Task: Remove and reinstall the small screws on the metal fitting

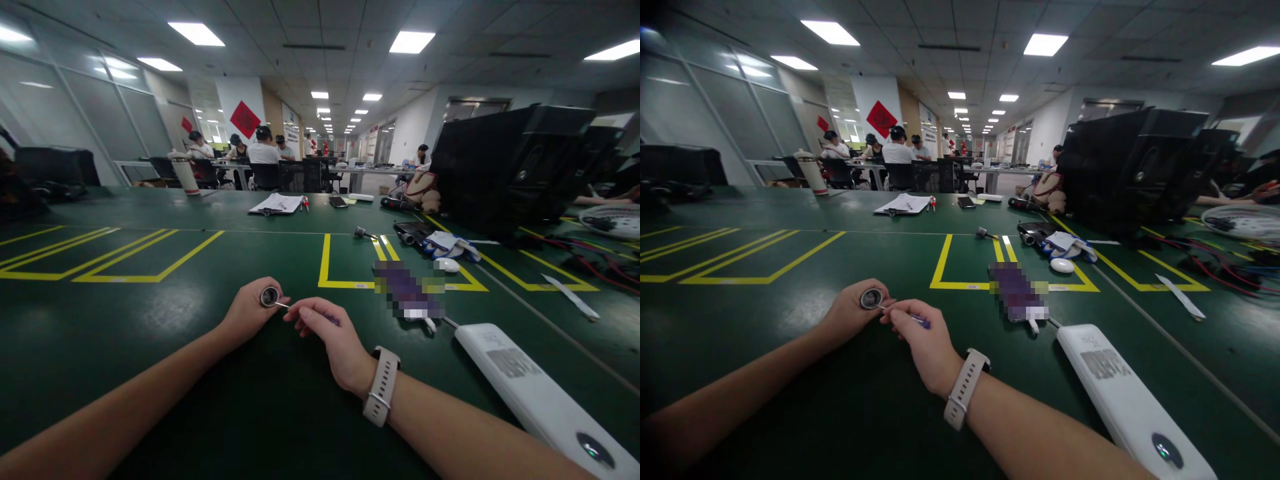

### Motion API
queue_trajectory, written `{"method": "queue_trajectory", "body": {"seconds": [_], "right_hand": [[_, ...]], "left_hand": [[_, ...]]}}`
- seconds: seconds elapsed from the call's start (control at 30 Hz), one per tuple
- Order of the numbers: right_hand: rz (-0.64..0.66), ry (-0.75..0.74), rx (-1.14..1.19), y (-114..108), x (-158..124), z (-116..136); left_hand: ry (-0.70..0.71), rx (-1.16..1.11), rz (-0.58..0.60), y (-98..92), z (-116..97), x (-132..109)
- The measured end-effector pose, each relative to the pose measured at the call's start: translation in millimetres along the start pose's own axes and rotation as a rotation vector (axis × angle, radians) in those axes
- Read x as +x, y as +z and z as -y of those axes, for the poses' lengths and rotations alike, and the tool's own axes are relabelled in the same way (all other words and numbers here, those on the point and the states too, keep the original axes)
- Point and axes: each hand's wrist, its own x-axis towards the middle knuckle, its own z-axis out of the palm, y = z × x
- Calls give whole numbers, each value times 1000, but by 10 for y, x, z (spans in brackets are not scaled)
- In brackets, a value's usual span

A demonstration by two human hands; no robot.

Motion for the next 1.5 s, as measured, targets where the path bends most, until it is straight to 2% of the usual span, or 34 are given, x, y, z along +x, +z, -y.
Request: {"method": "queue_trajectory", "body": {"seconds": [0.17, 0.37, 0.43, 0.6, 0.73, 0.97, 1.23, 1.37, 1.5], "right_hand": [[15, -57, -224, 36, -50, 34], [-44, -130, -293, 50, -58, -10], [-51, -89, -226, 34, -39, -26], [-83, 90, 117, -29, 22, -56], [-81, 87, 180, -42, 21, -59], [-73, 2, -60, -15, -11, -93], [-82, 115, 167, -56, 26, -59], [-80, 120, 175, -57, 20, -59], [-76, 53, 87, -39, 7, -101]], "left_hand": [[96, 115, -21, 13, -48, -40], [273, 175, 23, 20, -59, -88], [314, 172, 39, 17, -44, -91], [368, 72, 85, 14, -18, -81], [378, 14, 94, 19, -24, -74], [337, 140, 66, 17, -28, -74], [316, 36, 110, 4, -38, -77], [295, 14, 104, 11, -39, -74], [246, 105, 74, 20, -35, -73]]}}
